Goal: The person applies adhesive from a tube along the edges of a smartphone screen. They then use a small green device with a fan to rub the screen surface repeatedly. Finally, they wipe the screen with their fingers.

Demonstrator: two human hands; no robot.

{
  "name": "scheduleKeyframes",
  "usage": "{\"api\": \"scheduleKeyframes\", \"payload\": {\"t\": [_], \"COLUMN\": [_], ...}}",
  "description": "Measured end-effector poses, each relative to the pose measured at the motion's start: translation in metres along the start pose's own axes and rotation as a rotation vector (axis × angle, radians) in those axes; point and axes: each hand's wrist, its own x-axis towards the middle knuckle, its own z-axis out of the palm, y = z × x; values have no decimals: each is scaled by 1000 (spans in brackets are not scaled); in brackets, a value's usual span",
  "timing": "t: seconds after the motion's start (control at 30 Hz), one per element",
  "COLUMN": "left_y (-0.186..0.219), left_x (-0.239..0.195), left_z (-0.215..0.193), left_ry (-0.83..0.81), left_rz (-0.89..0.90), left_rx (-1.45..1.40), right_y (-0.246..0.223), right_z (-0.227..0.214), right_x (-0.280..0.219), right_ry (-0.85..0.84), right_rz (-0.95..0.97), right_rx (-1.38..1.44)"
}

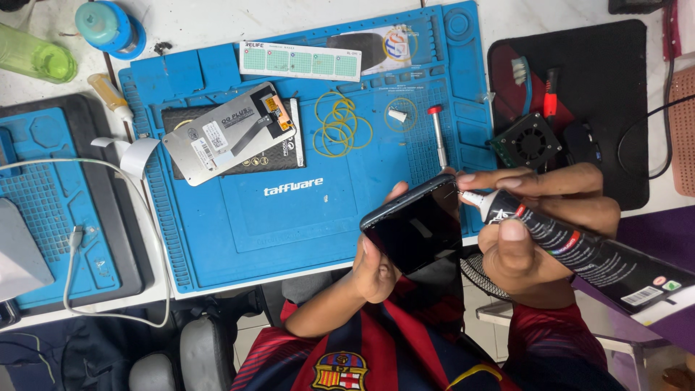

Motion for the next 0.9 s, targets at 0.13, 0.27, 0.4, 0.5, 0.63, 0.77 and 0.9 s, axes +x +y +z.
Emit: {"api": "scheduleKeyframes", "payload": {"t": [0.13,0.27,0.4,0.5,0.63,0.77,0.9], "left_y": [-1,-2,-7,-11,-10,-6,-3], "left_x": [-1,-3,-6,-7,-7,-4,-2], "left_z": [0,-4,-10,-11,-12,-9,-5], "left_ry": [1,31,69,97,70,27,38], "left_rz": [23,-4,2,31,17,-13,-13], "left_rx": [-4,-40,-28,-1,2,-36,-47], "right_y": [0,-1,-1,0,2,-2,-6], "right_z": [1,0,1,1,1,-1,-3], "right_x": [0,2,2,2,1,0,-1], "right_ry": [12,-12,-15,-2,16,13,1], "right_rz": [1,-8,-6,2,-15,37,64], "right_rx": [7,-36,-11,-14,-23,-41,-68]}}
